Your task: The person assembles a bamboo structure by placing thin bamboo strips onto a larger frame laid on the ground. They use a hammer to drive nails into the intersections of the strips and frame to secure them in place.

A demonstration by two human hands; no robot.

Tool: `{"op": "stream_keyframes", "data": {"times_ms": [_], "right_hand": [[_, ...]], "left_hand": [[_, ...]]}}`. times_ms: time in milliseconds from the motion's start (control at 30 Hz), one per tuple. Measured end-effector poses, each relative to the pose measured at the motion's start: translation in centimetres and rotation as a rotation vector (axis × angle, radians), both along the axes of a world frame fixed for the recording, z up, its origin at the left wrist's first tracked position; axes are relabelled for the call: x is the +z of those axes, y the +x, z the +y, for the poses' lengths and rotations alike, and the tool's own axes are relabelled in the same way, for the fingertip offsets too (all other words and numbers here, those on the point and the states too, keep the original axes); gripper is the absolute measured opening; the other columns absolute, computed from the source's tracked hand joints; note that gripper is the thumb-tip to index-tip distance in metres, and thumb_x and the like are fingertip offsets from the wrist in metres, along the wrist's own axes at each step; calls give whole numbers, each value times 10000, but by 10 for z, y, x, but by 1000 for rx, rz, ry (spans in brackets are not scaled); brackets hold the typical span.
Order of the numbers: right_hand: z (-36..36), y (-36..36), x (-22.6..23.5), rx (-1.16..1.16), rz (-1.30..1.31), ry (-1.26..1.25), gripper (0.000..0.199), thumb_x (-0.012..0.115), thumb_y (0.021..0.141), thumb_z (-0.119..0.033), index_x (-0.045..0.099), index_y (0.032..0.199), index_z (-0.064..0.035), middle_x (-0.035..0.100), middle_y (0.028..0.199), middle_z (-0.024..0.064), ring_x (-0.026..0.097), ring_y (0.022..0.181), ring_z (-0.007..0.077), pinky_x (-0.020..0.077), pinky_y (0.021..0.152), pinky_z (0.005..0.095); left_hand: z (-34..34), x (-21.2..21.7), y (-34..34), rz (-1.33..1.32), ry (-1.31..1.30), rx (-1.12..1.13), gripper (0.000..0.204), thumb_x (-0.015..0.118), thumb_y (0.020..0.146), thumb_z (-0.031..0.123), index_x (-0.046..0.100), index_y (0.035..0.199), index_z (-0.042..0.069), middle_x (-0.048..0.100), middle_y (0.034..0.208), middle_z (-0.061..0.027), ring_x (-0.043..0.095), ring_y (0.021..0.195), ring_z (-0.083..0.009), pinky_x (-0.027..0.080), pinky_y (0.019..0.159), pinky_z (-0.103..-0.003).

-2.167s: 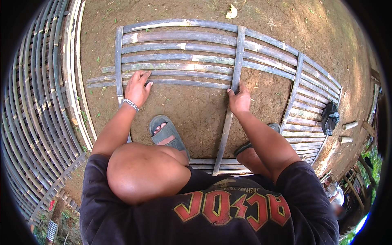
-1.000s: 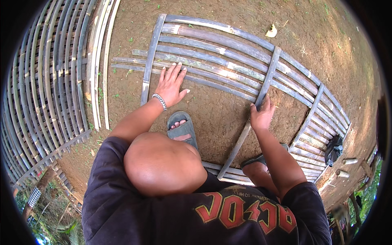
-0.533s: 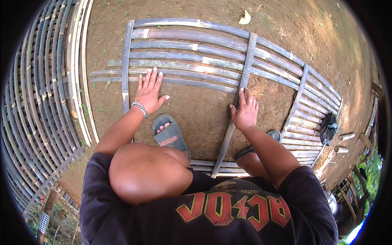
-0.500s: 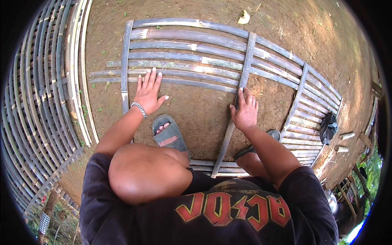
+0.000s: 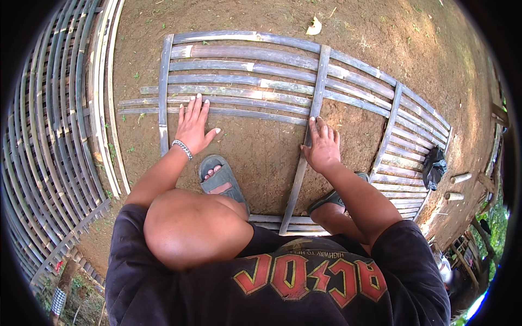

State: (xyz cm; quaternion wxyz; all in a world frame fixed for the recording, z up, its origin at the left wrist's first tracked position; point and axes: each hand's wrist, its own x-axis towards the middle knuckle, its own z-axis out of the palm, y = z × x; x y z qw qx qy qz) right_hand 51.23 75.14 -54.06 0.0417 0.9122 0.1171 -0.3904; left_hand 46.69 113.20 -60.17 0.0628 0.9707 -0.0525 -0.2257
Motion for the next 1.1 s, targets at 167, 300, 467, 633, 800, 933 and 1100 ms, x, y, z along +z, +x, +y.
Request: {"op": "stream_keyframes", "data": {"times_ms": [167,300,467,633,800,933,1100], "right_hand": [[-6,-11,-14,-56,-124,95,791,601,978,-410,236,1618,-121,257,1636,96,262,1502,314,179,1244,520],[-11,-17,-16,30,-199,223,713,615,969,-384,339,1579,-138,323,1596,106,297,1475,316,203,1229,520],[-8,-25,-28,153,-337,502,532,649,945,-304,513,1428,-129,437,1462,122,373,1403,326,269,1182,520],[8,-16,-54,144,-331,657,404,630,966,-351,585,1296,-122,515,1302,99,461,1265,310,348,1097,458],[16,-7,-74,106,-309,632,418,577,986,-453,617,1260,-139,551,1243,78,509,1174,282,365,1047,436],[13,-9,-90,102,-364,697,473,551,974,-525,626,1260,-156,570,1222,73,527,1138,260,370,1027,431],[5,-9,-98,128,-346,748,518,550,952,-570,631,1260,-162,579,1209,55,528,1121,236,376,1000,413]], "left_hand": [[-2,5,4,-3,2,35,899,642,927,508,264,1594,39,152,1686,-208,119,1572,-350,81,1263,-540],[-2,8,9,-45,-10,27,888,633,933,513,276,1585,26,149,1687,-211,122,1572,-348,87,1264,-536],[-9,21,36,-114,-41,-46,890,661,928,488,275,1586,30,161,1685,-212,139,1569,-354,102,1263,-528],[-24,49,89,-79,-51,-243,877,660,933,480,278,1585,35,165,1686,-202,140,1572,-340,98,1267,-521],[-80,43,148,-87,-94,-437,845,594,966,506,258,1597,57,158,1693,-181,114,1580,-316,72,1269,-540],[-158,6,186,-184,-152,-417,839,548,983,527,236,1611,65,146,1696,-185,100,1582,-324,60,1262,-564],[-240,-37,209,-338,-346,-260,841,561,968,532,261,1601,65,137,1691,-213,92,1576,-359,24,1246,-596]]}}
